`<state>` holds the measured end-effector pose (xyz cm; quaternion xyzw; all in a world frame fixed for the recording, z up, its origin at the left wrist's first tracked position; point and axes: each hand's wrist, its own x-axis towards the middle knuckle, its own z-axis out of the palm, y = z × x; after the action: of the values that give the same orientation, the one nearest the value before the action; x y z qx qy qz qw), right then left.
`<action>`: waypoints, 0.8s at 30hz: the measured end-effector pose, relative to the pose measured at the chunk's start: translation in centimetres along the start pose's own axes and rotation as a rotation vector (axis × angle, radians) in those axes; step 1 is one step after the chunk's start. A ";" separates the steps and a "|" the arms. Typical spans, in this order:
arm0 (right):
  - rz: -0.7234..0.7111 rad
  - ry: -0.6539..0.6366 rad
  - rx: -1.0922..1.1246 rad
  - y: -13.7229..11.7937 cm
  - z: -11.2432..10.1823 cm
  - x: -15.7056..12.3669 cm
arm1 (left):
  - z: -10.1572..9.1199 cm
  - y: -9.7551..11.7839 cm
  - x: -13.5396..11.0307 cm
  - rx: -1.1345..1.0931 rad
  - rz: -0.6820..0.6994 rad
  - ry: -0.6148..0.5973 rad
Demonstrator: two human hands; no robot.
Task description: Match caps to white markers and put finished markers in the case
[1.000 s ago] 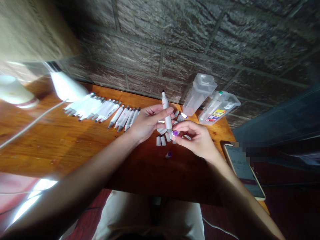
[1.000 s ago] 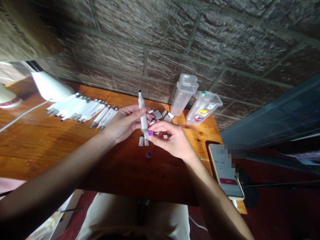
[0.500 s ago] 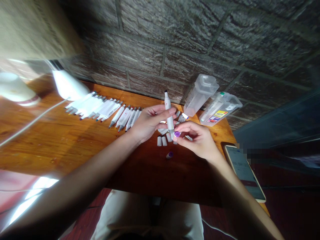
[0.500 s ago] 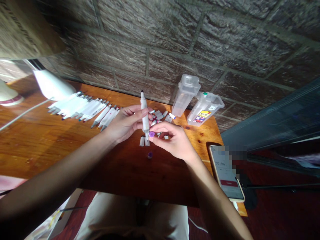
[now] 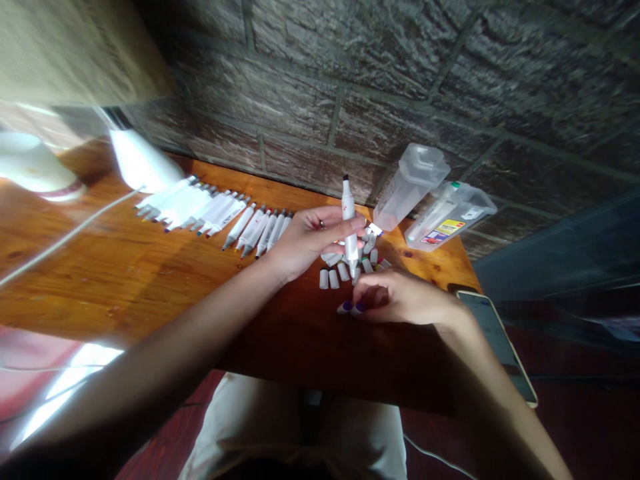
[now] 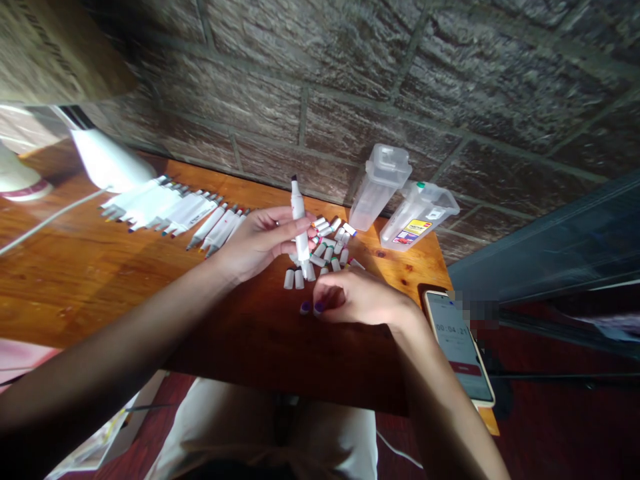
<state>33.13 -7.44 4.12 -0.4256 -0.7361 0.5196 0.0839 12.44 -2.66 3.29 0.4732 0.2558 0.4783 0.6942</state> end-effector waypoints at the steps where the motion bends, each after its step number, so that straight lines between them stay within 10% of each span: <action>1: 0.005 0.005 -0.011 -0.1 0.1 0.1 | 0.0 0.0 0.0 0.003 0.000 -0.006; 15: 0.068 -0.013 -0.009 0.2 -1.2 -0.7 | 0.1 -0.2 0.0 -0.024 -0.012 -0.045; 24: -0.193 0.512 0.304 0.2 -1.3 -0.1 | 0.3 -0.5 -0.2 0.035 -0.006 -0.184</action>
<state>34.05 -6.60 4.63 -0.4534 -0.6420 0.4894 0.3779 12.77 -3.01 2.95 0.5262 0.2007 0.4264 0.7078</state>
